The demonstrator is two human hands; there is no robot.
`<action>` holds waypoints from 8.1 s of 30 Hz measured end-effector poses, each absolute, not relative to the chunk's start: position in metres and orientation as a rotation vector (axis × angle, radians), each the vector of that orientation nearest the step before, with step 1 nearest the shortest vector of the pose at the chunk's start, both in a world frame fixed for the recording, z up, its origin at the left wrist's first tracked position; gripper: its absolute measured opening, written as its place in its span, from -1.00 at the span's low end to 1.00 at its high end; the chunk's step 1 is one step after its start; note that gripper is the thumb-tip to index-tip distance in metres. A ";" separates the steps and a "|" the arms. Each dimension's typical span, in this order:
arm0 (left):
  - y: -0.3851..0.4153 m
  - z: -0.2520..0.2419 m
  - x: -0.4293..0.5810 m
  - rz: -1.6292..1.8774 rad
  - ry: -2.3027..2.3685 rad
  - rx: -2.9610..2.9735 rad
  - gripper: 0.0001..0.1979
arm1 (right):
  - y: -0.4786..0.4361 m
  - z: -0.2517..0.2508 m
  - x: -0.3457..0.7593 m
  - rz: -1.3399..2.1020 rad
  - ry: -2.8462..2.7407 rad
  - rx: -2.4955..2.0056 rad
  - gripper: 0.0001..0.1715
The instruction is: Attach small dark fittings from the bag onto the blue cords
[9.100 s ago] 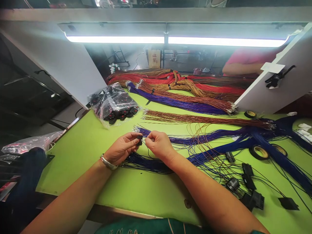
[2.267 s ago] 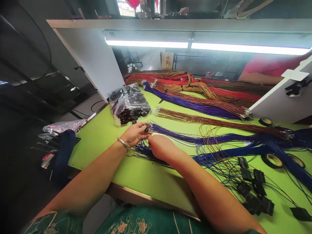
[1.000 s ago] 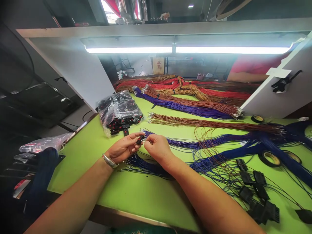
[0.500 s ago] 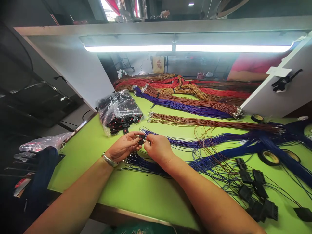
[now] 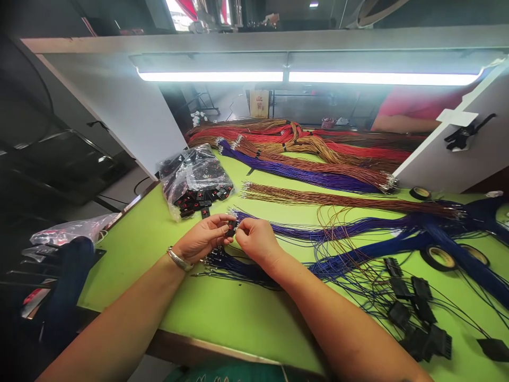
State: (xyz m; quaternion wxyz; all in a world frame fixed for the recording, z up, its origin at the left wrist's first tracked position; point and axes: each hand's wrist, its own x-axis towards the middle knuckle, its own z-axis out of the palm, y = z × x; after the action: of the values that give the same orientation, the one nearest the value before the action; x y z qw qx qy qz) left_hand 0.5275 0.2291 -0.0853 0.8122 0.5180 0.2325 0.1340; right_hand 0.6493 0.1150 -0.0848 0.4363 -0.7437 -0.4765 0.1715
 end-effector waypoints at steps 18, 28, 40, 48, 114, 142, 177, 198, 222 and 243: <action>0.248 -0.049 0.488 -0.278 0.208 1.838 -0.75 | 0.117 -0.093 0.675 0.227 -1.446 -2.401 -0.84; 0.243 -0.057 0.493 -0.276 0.201 1.826 -0.74 | 0.118 -0.092 0.677 0.097 -1.535 -2.455 -0.80; 0.238 -0.057 0.501 -0.205 0.295 1.797 -0.71 | 0.117 -0.080 0.677 0.146 -1.448 -2.260 -0.80; 0.237 -0.056 0.501 -0.205 0.343 1.789 -0.71 | 0.123 -0.093 0.685 0.077 -1.487 -2.202 -0.78; 0.220 -0.072 0.529 0.317 0.513 1.044 -0.64 | 0.109 -0.077 0.653 -0.104 -1.630 -2.128 -0.76; 0.230 -0.082 0.528 0.299 0.559 0.888 -0.76 | 0.109 -0.090 0.663 -0.427 -1.695 -1.803 -0.79; 0.227 -0.088 0.529 0.272 0.526 1.177 -0.68 | 0.111 -0.101 0.663 -0.530 -1.849 -1.776 -0.77; 0.192 -0.070 0.528 0.356 0.416 1.304 -0.68 | 0.168 -0.068 0.730 0.195 -1.449 -2.538 -0.77; 0.198 -0.088 0.533 0.327 0.514 1.165 -0.63 | 0.133 -0.057 0.723 0.154 -1.499 -2.282 -0.81; 0.201 -0.088 0.538 0.254 0.486 0.857 -0.66 | 0.084 -0.080 0.668 -0.219 -1.366 -2.020 -0.86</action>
State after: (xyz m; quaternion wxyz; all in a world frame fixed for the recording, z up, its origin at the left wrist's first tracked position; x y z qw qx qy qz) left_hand 0.5375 0.2006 -0.0882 0.8733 0.4103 0.2328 0.1216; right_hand 0.6679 0.0837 -0.0797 0.3397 -0.7761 -0.5247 -0.0840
